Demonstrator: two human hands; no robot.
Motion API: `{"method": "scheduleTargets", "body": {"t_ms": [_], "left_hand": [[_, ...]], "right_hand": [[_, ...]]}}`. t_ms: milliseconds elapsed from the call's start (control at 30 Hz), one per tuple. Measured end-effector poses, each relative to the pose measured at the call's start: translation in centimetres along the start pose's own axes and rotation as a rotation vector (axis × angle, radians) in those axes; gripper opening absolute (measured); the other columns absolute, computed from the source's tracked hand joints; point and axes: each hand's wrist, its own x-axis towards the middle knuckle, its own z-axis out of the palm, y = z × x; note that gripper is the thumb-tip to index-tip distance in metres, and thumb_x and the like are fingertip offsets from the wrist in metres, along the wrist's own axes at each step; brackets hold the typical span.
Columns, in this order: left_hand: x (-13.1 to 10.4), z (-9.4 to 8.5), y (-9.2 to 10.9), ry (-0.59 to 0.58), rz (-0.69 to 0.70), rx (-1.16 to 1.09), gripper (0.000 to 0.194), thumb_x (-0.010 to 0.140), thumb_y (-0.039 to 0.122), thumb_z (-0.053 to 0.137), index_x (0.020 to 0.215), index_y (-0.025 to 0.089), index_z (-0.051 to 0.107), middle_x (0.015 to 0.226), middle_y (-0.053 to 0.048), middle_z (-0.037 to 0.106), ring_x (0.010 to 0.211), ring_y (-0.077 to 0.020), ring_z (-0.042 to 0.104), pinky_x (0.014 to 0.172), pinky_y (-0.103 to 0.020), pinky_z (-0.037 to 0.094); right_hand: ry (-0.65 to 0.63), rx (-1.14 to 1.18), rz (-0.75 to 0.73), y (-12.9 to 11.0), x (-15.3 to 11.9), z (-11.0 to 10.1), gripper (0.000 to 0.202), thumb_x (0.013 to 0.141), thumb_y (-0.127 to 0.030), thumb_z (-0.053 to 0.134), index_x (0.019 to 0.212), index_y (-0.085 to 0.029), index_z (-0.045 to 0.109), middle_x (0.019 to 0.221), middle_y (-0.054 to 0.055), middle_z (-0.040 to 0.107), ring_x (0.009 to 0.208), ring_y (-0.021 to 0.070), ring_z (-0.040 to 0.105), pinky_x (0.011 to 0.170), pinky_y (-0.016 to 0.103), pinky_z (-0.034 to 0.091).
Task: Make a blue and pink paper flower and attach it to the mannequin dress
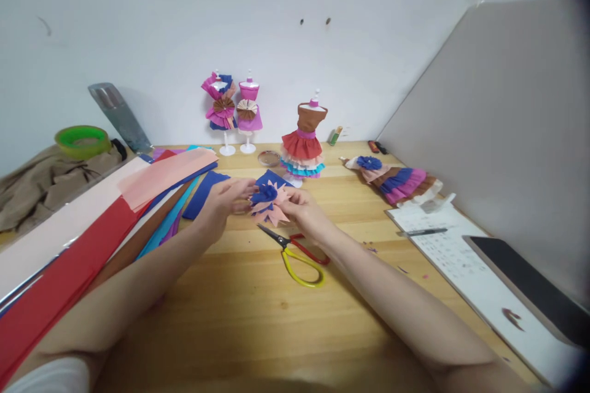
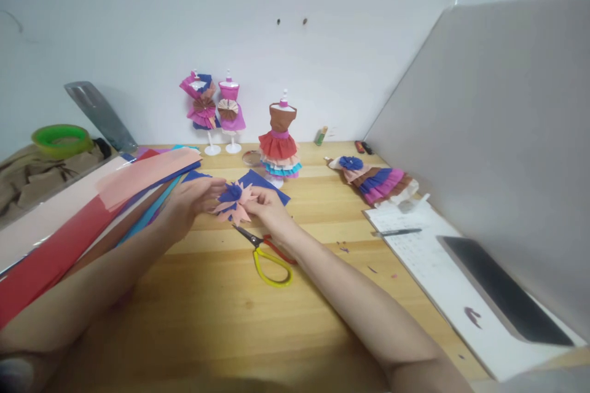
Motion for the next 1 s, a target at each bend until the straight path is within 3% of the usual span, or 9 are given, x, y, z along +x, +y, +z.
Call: {"method": "scheduleTargets", "body": {"t_ms": [100,200,367,467,533,667,767,867,1000], "left_hand": [[0.3,0.0,-0.7,-0.214,-0.161,-0.068,0.036,0.072,0.047,0.071,0.078,0.011,0.069,0.067,-0.005,0.065,0.061,-0.0129,0.057,0.064,-0.026,0.045],[0.3,0.3,-1.2,-0.299,-0.159,-0.069,0.03,0.07,0.04,0.075,0.071,0.011,0.066,0.056,-0.002,0.06,0.054,-0.0106,0.052,0.061,-0.025,0.041],[0.3,0.2,-1.8,-0.236,-0.043,0.0,0.03,0.067,0.035,0.076,0.08,0.009,0.067,0.066,-0.006,0.067,0.053,-0.0105,0.054,0.056,-0.024,0.038],[0.5,0.2,-2.3,-0.134,0.001,0.038,0.031,0.061,0.031,0.079,0.078,0.01,0.064,0.065,-0.004,0.067,0.052,-0.0104,0.055,0.054,-0.023,0.038],[0.5,0.4,-2.4,-0.127,0.025,0.058,0.032,0.06,0.027,0.08,0.081,0.011,0.063,0.062,-0.001,0.065,0.05,-0.0104,0.055,0.054,-0.024,0.04],[0.6,0.2,-1.6,-0.067,0.032,0.1,0.036,0.066,0.026,0.076,0.097,0.011,0.063,0.063,0.0,0.066,0.052,-0.0106,0.057,0.055,-0.024,0.044],[0.9,-0.6,-1.2,0.014,-0.022,0.14,0.031,0.071,0.027,0.074,0.096,0.012,0.065,0.071,-0.002,0.068,0.058,-0.0095,0.059,0.061,-0.024,0.047],[1.0,-1.0,-1.8,-0.07,-0.056,0.183,0.034,0.07,0.035,0.076,0.093,0.012,0.068,0.079,-0.005,0.07,0.066,-0.0105,0.062,0.064,-0.024,0.047],[0.5,-0.3,-2.9,-0.261,-0.077,0.084,0.047,0.064,0.038,0.081,0.102,0.017,0.066,0.095,-0.006,0.069,0.079,-0.0136,0.064,0.067,-0.025,0.048]], "right_hand": [[0.026,-0.009,0.005,0.3,0.1,0.0,0.022,0.059,-0.034,0.079,0.066,-0.018,0.065,0.061,-0.002,0.065,0.053,0.0108,0.054,0.058,0.025,0.041],[0.05,-0.084,-0.007,0.4,0.0,-0.2,0.023,0.057,-0.032,0.081,0.062,-0.019,0.063,0.058,-0.003,0.061,0.052,0.0104,0.051,0.057,0.025,0.039],[-0.021,-0.072,0.023,0.3,-0.2,-0.7,0.026,0.069,-0.043,0.072,0.072,-0.018,0.064,0.067,0.001,0.064,0.06,0.0143,0.057,0.058,0.026,0.041],[-0.064,-0.131,0.002,0.3,-0.3,-0.5,0.029,0.066,-0.043,0.076,0.074,-0.019,0.061,0.069,0.001,0.065,0.06,0.0147,0.058,0.059,0.027,0.043],[-0.068,-0.203,-0.027,0.2,-0.3,-0.5,0.03,0.063,-0.039,0.079,0.071,-0.02,0.057,0.064,-0.001,0.064,0.056,0.0144,0.057,0.058,0.028,0.043],[-0.073,-0.287,-0.013,-0.5,-0.3,-1.0,0.03,0.061,-0.041,0.076,0.068,-0.02,0.056,0.06,-0.001,0.065,0.051,0.015,0.057,0.055,0.029,0.044],[0.002,-0.411,-0.011,-1.1,-0.2,-1.8,0.031,0.057,-0.04,0.075,0.06,-0.02,0.052,0.053,-0.002,0.061,0.046,0.0123,0.053,0.049,0.026,0.039],[0.067,-0.484,-0.027,-1.1,0.0,-2.0,0.034,0.055,-0.038,0.077,0.055,-0.02,0.048,0.048,-0.005,0.053,0.044,0.0093,0.047,0.047,0.023,0.033],[0.081,-0.575,-0.013,-0.1,-0.2,-1.4,0.04,0.057,-0.045,0.076,0.053,-0.02,0.045,0.046,-0.006,0.047,0.043,0.0082,0.042,0.046,0.023,0.029]]}}
